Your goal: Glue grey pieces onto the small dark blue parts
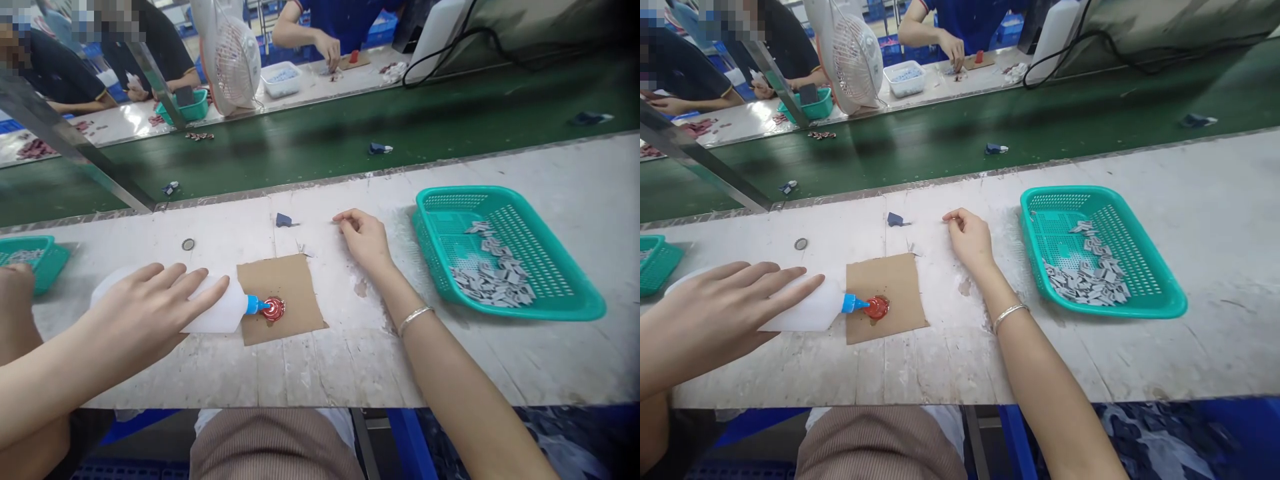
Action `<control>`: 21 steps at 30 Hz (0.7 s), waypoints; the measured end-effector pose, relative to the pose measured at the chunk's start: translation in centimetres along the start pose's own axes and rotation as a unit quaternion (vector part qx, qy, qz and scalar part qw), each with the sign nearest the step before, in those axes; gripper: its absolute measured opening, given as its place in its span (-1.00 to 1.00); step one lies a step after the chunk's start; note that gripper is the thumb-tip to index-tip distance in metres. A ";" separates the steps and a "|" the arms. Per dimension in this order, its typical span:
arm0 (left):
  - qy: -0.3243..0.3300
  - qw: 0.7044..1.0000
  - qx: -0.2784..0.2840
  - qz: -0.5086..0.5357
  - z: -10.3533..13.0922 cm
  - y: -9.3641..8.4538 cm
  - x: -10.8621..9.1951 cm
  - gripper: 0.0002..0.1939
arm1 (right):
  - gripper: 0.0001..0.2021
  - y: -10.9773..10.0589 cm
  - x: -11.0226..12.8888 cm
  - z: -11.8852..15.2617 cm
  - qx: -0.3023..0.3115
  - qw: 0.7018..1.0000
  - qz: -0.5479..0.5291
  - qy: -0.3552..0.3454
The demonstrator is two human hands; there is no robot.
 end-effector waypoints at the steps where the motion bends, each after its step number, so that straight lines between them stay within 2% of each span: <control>1: -0.004 1.000 -0.002 0.013 -0.1 -0.1 0.0 -0.40 | -0.74 0.0 0.0 0.0 0.000 1.000 0.000 -0.001; 5: -0.024 0.997 -0.015 0.067 -0.2 -0.7 -0.2 -0.44 | -0.74 0.0 0.0 0.0 0.002 1.000 0.006 -0.009; 10: -0.034 0.996 -0.018 0.085 -0.3 -0.7 -0.1 -0.45 | -0.74 0.0 0.0 0.0 0.000 1.000 0.010 -0.010; 17: -0.019 0.996 -0.014 0.084 -0.2 -0.1 0.7 -0.42 | -0.75 0.0 -0.2 -0.1 -0.004 1.000 0.006 -0.011; 21: -0.006 0.997 -0.028 0.078 -0.2 0.8 1.4 -0.38 | -0.74 -0.2 0.7 0.0 -0.017 1.000 -0.010 -0.006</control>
Point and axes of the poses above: each hand's wrist, its own z-axis away from the middle knuckle, its own y-axis out of the palm, x = y × z, the point moved 3 cm from there along -z, towards the middle knuckle, and after that the axes turned 12 degrees about -y, right-handed, at the moved point
